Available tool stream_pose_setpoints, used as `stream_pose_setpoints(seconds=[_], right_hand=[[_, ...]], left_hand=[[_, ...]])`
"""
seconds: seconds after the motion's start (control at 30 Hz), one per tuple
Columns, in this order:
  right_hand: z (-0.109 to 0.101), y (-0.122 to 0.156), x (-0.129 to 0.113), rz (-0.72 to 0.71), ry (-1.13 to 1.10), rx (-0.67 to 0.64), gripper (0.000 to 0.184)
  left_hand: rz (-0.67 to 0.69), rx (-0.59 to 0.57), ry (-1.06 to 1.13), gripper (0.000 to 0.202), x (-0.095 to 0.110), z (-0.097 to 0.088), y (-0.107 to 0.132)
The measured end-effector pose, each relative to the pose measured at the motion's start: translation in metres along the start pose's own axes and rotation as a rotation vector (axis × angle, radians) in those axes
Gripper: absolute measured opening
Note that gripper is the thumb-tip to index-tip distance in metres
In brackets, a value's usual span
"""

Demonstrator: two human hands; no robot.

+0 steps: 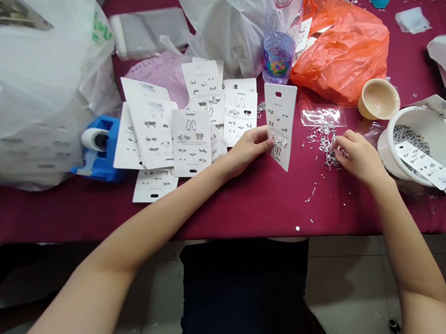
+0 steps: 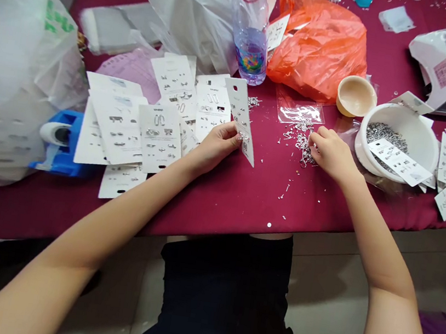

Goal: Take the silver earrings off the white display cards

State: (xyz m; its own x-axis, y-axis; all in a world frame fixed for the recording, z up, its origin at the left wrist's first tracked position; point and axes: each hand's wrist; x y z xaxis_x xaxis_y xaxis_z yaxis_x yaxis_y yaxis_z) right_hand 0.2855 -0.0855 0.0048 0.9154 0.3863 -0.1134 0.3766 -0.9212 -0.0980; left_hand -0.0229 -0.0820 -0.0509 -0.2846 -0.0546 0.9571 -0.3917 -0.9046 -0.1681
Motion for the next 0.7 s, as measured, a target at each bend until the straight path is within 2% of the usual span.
stream_pose_setpoints(seconds=[0.13, 0.23, 0.33, 0.53, 0.7], right_hand=[[-0.011, 0.001, -0.019, -0.011, -0.180, 0.033, 0.011], [-0.012, 0.001, -0.048, -0.143, -0.271, -0.098, 0.012], [-0.003, -0.002, -0.067, -0.222, -0.235, -0.217, 0.010], [0.010, 0.002, -0.069, -0.146, -0.263, -0.055, 0.012], [0.015, 0.009, -0.079, -0.088, -0.277, -0.064, 0.006]], left_hand=[[-0.008, -0.005, 0.005, 0.047, 0.002, 0.001, 0.000], [-0.004, -0.005, 0.015, 0.048, 0.003, 0.002, 0.000], [-0.002, -0.006, 0.036, 0.048, 0.003, 0.002, 0.000], [-0.014, -0.017, 0.053, 0.051, 0.004, 0.003, 0.001], [-0.008, -0.006, 0.064, 0.050, 0.002, 0.002, 0.000]])
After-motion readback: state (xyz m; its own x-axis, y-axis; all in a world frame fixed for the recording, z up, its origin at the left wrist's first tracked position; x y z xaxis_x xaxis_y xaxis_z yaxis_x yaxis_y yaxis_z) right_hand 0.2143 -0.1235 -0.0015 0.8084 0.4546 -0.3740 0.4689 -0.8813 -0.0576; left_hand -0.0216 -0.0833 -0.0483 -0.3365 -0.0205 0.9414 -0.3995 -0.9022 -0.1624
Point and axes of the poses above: each hand's wrist, its own y-axis away from the middle knuckle, its own z-axis out of the palm, x = y × z, and after that the axes turned 4 degrees about z, right-handed
